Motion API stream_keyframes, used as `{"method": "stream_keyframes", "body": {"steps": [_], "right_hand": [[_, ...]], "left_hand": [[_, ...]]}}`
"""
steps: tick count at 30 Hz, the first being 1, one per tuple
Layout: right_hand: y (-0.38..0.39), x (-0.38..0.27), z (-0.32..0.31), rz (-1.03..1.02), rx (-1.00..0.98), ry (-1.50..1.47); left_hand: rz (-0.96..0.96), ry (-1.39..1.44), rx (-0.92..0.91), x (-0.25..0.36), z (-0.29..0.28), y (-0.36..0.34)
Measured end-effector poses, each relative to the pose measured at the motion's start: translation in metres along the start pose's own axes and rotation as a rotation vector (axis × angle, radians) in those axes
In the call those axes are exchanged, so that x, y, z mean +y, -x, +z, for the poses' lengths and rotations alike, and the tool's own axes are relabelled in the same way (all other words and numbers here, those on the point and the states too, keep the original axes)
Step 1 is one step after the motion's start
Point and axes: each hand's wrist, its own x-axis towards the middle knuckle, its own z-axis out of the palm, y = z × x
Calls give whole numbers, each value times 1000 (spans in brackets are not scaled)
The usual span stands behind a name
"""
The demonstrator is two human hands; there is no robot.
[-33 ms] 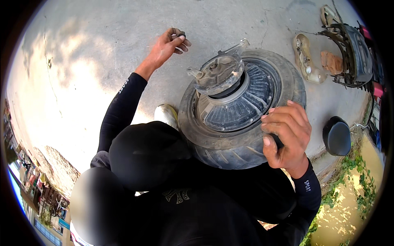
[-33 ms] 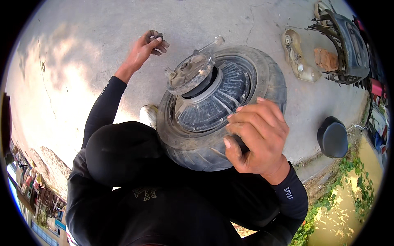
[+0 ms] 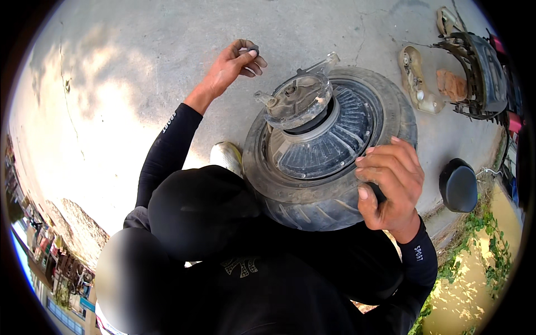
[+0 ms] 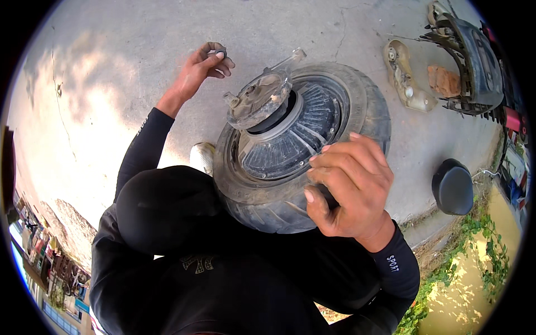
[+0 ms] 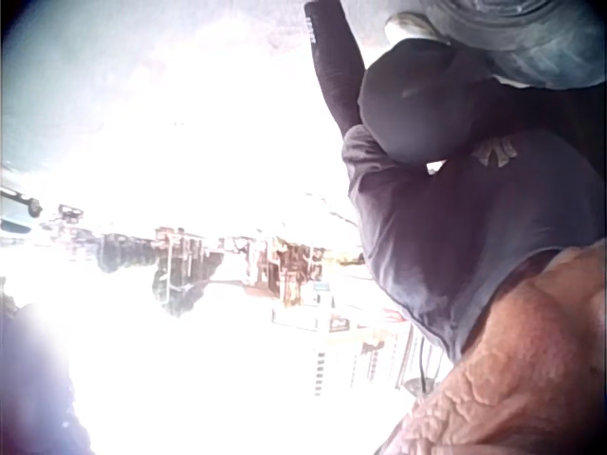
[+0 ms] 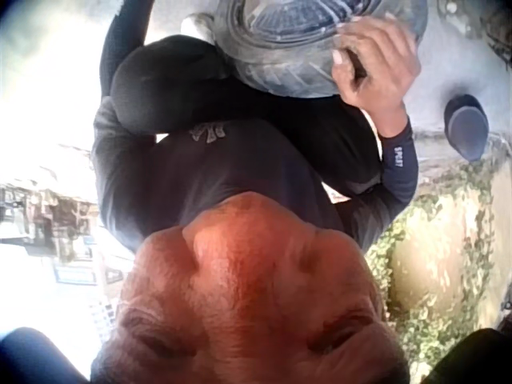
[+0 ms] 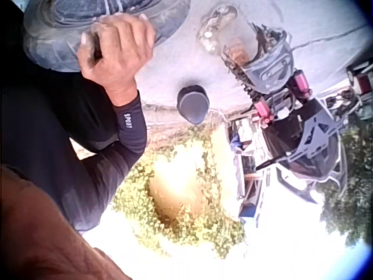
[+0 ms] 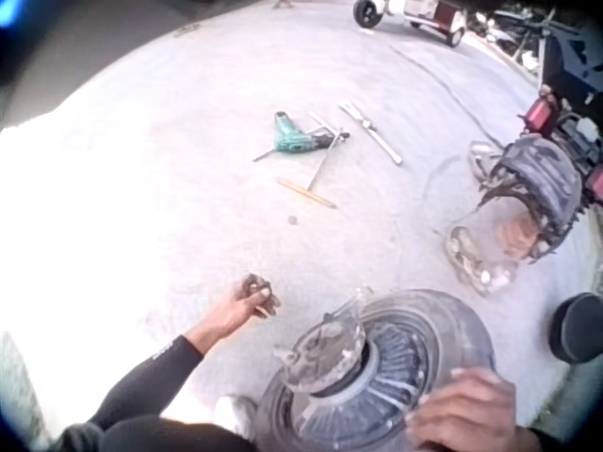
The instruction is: The person removes the rear wheel from a scooter, detaches the brake assembly, and uses a power drill to remove the axle nut. They then move the wheel to a workbench area and prepare the drill with a new bit to continue disassembly.
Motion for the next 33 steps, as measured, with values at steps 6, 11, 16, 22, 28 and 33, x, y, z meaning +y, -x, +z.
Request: {"method": "stream_keyframes", "body": {"steps": [6,11,16,22,28,33], "right_hand": [[8,8,0,-18,88,-31],[12,8,5,-18,122,-79],[24,12,6,-29,173,-76],[19,11,8,-44,126,-44],[22,12,7,-67,84,-31],[21,11,6,-67,85,-14]], "left_hand": [[77,-65,-136,59,39,27],[156,-234,-372,119,43,14],[107,-283,-304,134,52,2],[-168,83,-179,63,38,11],[-83,130,-104,31,47,17],[32,-69,-251,39,44,21]]}}
